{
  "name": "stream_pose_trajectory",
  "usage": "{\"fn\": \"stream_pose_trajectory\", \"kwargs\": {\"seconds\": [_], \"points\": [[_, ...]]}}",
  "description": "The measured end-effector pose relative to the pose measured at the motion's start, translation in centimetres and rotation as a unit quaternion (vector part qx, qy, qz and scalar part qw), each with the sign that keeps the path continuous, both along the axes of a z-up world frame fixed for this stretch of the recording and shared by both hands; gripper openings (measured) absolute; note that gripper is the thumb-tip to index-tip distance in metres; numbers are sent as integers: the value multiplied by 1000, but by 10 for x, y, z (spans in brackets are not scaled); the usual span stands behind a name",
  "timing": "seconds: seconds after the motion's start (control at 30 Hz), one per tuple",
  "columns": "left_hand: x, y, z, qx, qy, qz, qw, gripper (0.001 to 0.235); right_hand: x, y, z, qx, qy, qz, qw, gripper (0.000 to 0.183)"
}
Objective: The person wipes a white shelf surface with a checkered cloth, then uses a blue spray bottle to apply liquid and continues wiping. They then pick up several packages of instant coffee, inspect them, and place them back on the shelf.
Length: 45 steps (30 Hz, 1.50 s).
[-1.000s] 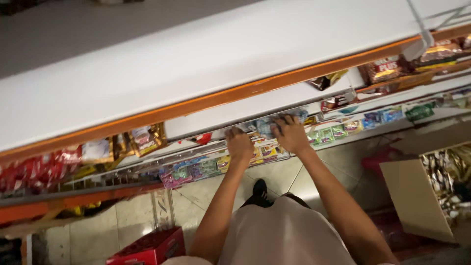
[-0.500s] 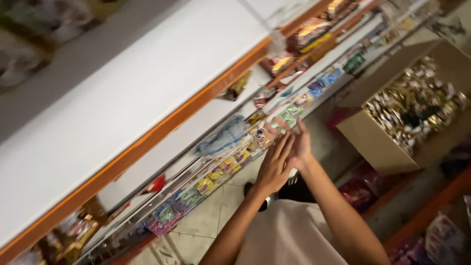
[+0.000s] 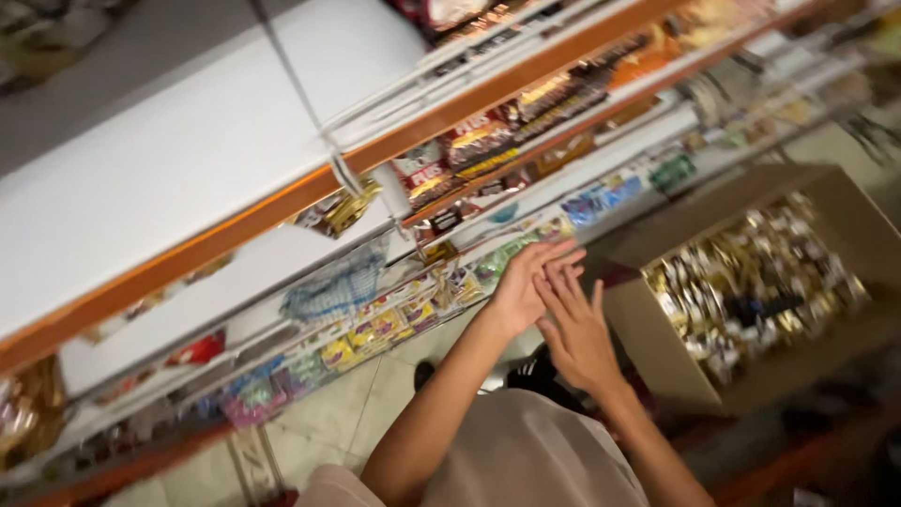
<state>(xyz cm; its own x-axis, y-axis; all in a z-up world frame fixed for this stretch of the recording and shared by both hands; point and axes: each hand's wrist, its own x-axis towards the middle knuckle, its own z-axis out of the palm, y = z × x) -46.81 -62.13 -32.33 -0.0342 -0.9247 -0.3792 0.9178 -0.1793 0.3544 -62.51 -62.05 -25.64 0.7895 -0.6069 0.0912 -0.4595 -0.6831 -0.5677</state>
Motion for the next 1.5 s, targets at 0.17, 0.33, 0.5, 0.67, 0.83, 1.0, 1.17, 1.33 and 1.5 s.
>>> {"fn": "stream_pose_trajectory", "kwargs": {"seconds": [0.17,0.33,0.5,0.67,0.83,1.0,1.17,1.33,1.5], "points": [[37,47,68,20,-545,250,800,26,19,-39,3,52,-4,11,999,70],[103,131,154,264,-769,387,435,37,55,-31,11,125,-107,77,983,48],[161,196,171,376,-735,461,325,61,87,10,18,162,-94,147,971,35],[225,247,139,392,-780,431,230,89,108,53,10,180,-87,183,962,33],[286,265,112,381,-869,228,220,38,145,114,16,213,-64,167,961,33],[312,287,110,240,-909,252,229,52,193,147,32,210,-153,224,939,33],[290,327,145,241,-915,185,267,76,234,144,74,121,-173,215,954,33],[278,352,154,236,-913,169,286,96,274,155,74,278,-148,199,928,39],[292,364,146,227,-920,204,246,98,296,186,67,188,-98,264,941,39]]}}
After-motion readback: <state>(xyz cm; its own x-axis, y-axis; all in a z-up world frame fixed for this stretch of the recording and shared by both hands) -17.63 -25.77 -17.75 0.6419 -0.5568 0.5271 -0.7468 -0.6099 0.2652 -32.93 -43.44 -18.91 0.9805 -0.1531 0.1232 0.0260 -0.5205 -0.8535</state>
